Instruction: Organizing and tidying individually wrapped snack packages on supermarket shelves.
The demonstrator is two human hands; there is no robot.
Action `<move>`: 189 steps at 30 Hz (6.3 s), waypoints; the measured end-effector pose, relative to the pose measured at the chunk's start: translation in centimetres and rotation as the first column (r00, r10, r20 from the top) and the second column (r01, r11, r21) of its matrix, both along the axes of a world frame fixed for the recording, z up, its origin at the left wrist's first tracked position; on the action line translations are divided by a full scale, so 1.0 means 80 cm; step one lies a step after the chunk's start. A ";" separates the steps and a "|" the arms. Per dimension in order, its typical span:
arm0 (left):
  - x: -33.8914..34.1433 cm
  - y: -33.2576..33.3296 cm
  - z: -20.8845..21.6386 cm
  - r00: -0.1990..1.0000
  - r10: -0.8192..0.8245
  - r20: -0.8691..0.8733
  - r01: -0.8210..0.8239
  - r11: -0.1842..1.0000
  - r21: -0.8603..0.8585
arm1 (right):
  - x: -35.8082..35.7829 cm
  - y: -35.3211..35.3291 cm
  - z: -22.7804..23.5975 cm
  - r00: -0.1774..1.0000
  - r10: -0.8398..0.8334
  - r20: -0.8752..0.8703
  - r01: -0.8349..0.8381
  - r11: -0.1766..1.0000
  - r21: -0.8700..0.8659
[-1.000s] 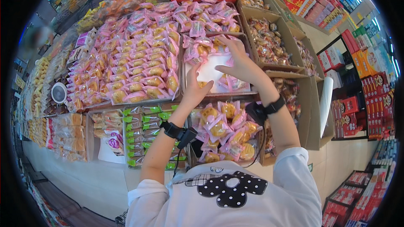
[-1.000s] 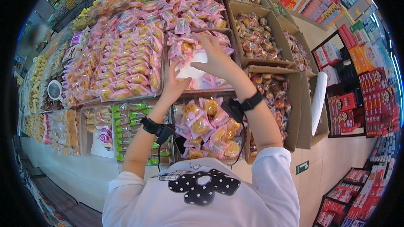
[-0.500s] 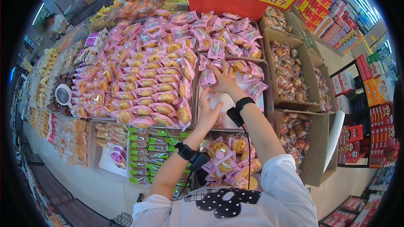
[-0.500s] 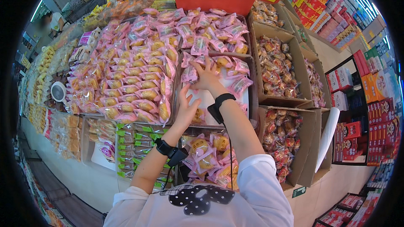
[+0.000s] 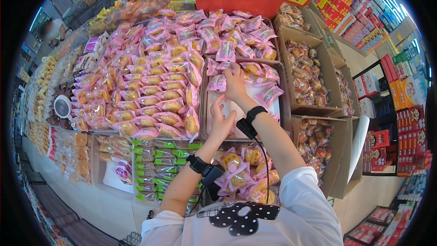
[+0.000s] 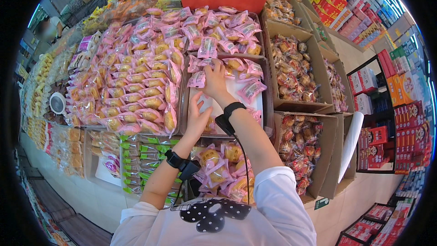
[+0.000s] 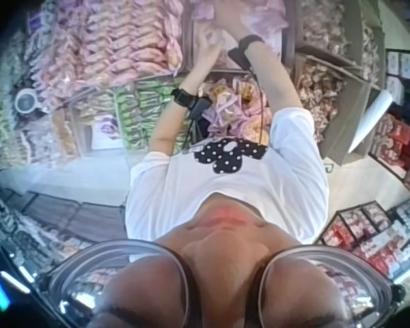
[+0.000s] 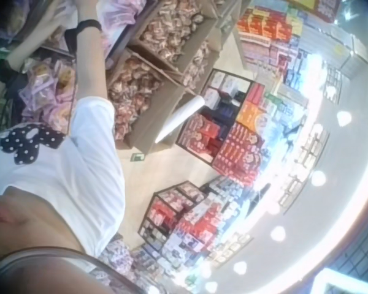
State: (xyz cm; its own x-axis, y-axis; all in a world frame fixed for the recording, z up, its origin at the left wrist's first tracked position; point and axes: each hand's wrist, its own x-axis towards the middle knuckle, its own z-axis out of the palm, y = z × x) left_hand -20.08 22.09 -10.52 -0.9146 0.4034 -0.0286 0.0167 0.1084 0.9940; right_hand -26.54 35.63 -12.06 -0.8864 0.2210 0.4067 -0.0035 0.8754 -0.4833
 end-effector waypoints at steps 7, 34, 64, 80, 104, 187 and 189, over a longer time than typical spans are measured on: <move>0.004 0.002 -0.013 0.998 -0.014 -0.064 0.013 1.000 -0.007 | -0.012 -0.008 -0.005 0.994 -0.108 -0.005 0.107 0.988 -0.113; 0.002 -0.006 0.020 0.985 -0.029 0.172 -0.019 0.963 0.270 | 0.103 0.025 0.041 0.931 0.364 0.016 -0.344 0.893 -0.289; 0.153 -0.073 0.048 0.941 -0.323 -0.097 0.334 0.849 0.409 | 0.373 -0.111 0.124 0.977 -0.213 -0.024 0.211 0.975 -0.065; 0.064 -0.063 0.068 0.725 -0.159 -0.670 0.123 0.987 -0.101 | 0.358 -0.023 0.170 0.997 -0.048 0.061 0.059 0.979 -0.193; 0.007 0.026 -0.004 0.857 -0.469 -0.214 0.195 0.680 -0.707 | 0.183 -0.007 0.043 0.833 -0.218 0.509 0.168 0.975 0.142; -0.050 0.040 -0.038 0.832 -0.211 -0.512 0.108 0.969 -0.224 | 0.069 0.088 0.049 0.928 0.064 0.367 -0.116 0.986 0.122; -0.047 0.048 -0.049 0.882 -0.180 -0.435 0.069 0.963 -0.260 | 0.067 0.093 0.031 0.942 0.146 0.301 -0.132 0.989 -0.068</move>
State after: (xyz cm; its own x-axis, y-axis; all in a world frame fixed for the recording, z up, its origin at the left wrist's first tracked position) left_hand -23.82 25.90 -14.41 -0.7924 0.5477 0.2686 0.4854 0.2994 0.8214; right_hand -21.20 43.10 -9.60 -0.9895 0.0989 0.1050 0.0302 0.8536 -0.5200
